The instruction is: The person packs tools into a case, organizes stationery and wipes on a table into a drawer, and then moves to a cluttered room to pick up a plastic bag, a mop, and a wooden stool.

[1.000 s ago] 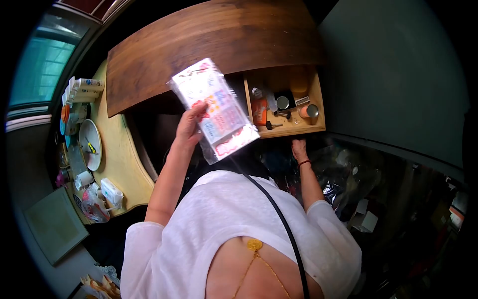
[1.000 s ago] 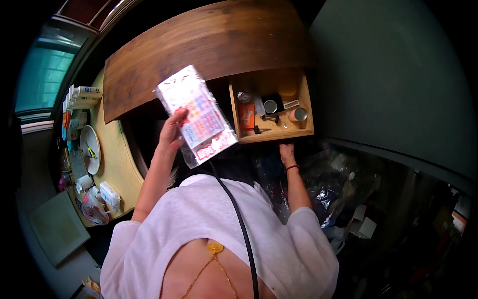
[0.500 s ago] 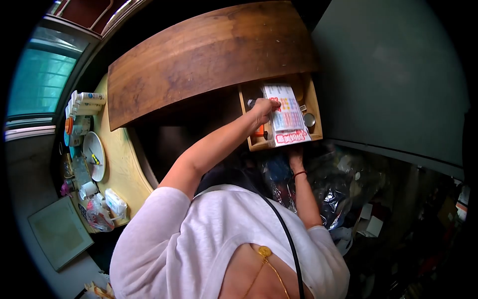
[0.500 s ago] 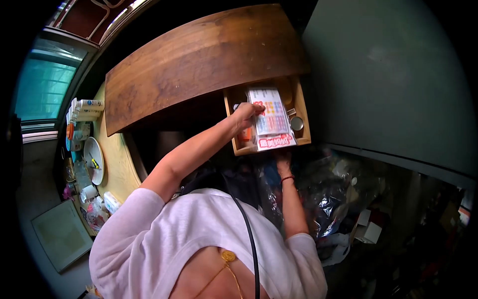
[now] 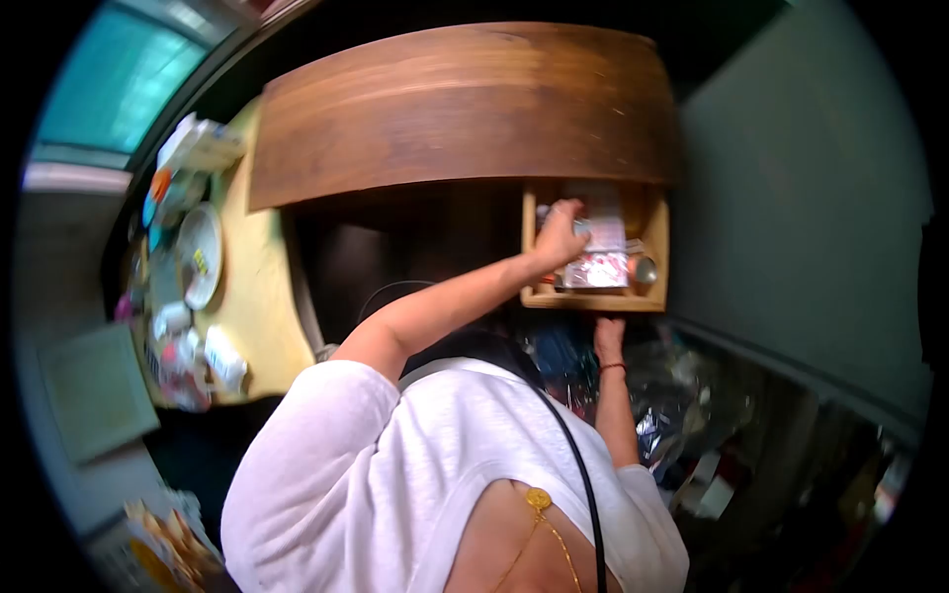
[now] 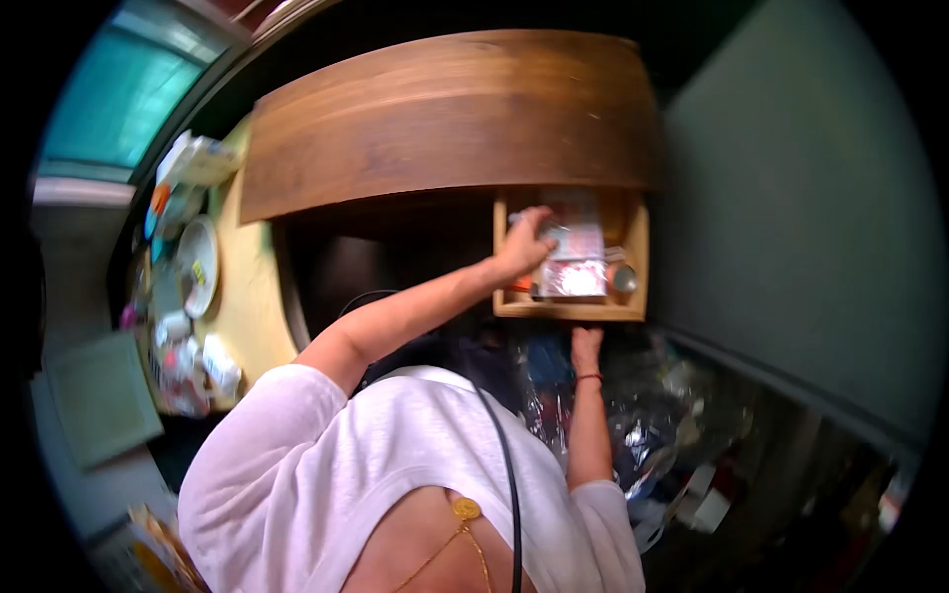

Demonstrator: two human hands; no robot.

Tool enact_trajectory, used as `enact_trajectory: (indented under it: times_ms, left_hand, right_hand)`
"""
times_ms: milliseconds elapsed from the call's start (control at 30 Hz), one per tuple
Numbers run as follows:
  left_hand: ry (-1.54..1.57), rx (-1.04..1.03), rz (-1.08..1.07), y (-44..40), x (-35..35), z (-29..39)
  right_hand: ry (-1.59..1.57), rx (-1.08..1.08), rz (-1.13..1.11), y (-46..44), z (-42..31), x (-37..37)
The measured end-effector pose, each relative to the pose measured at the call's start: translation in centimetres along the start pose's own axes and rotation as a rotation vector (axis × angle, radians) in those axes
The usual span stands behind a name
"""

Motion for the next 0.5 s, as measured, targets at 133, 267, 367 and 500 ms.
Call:
enact_trajectory:
  times_ms: [133,267,367,500]
  left_hand:
    - [-0.033,0.083,-0.015,6.9,7.9,2.5]
    - [0.028,0.329,0.246,15.7,18.5,-1.9]
    - [0.009,0.424,0.547,23.1,25.5,-4.9]
    - [-0.083,0.486,0.928,32.1,33.0,-7.8]
  right_hand:
    - [-0.123,-0.156,-0.058,-0.7,1.1,-1.0]
    - [0.952,0.149,-0.021,-2.8,0.0,-1.8]
    - [1.268,0.639,-0.137,-4.2,-0.6,-1.4]
    - [0.569,0.062,-0.150,-11.2,1.3,3.0]
Point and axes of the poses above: each hand's wrist, its own y-axis away from the middle knuckle, its own x-axis out of the back of the hand, z = x × y, the point moved 9 cm from there along -y, towards the middle knuckle, and after that the axes turned 13 degrees about -x, right-handed, at the moved point
